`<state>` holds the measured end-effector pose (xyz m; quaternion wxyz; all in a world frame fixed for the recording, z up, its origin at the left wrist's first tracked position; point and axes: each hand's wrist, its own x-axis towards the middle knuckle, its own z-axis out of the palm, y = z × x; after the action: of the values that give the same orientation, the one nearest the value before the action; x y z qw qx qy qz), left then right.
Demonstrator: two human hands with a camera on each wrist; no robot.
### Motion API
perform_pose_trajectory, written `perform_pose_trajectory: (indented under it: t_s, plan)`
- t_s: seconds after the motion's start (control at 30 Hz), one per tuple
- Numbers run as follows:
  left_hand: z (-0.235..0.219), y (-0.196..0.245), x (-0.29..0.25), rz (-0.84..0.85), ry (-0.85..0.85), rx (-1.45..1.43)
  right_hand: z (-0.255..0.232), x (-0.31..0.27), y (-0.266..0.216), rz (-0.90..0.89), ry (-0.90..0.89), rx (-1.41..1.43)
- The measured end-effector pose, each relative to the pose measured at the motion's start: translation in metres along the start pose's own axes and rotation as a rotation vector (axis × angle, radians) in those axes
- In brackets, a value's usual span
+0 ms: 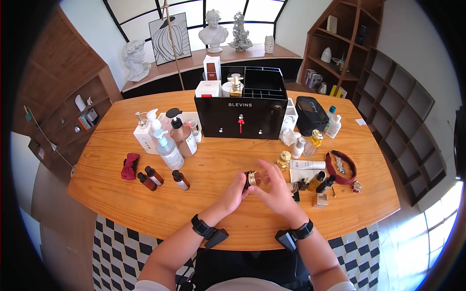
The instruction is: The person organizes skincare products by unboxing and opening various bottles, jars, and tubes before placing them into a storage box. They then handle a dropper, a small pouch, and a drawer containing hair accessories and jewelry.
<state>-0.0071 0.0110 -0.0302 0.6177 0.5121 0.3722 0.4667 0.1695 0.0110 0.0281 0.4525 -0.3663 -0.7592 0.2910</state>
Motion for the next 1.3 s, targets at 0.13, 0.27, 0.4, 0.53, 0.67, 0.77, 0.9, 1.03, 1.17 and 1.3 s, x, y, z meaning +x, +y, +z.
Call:
perform_pose_trajectory:
  t_s: [0.13,0.27,0.4,0.53,0.67,0.77,0.9,1.03,1.17,1.3]
  plan:
    - [0.000,-0.005,0.002,-0.007,-0.003,-0.024,-0.003,-0.002,0.004,0.021,-0.101,-0.089]
    - [-0.012,0.007,0.005,-0.093,-0.075,-0.460,-0.008,0.000,0.015,-0.012,0.036,0.205]
    - [-0.024,0.032,-0.001,-0.103,-0.183,-0.787,-0.009,0.000,0.023,0.223,0.034,0.781]
    - [-0.026,0.039,-0.005,-0.087,-0.310,-0.876,-0.006,-0.004,0.024,0.296,-0.104,1.023]
    - [-0.024,0.038,-0.006,-0.079,-0.374,-0.877,-0.004,-0.004,0.019,0.360,-0.123,1.226]
    - [-0.020,0.038,-0.008,-0.080,-0.325,-0.873,-0.006,-0.005,0.024,0.326,-0.154,1.303]
    - [-0.024,0.037,-0.008,-0.075,-0.372,-0.896,-0.006,-0.004,0.029,0.325,-0.175,1.306]
    - [-0.029,0.033,-0.005,-0.078,-0.388,-0.912,-0.004,-0.005,0.031,0.373,-0.162,1.350]
    - [-0.030,0.032,-0.005,-0.088,-0.379,-0.925,-0.003,-0.004,0.029,0.409,-0.156,1.411]
    - [-0.029,0.032,-0.004,-0.065,-0.412,-0.903,-0.003,-0.004,0.030,0.453,-0.114,1.450]
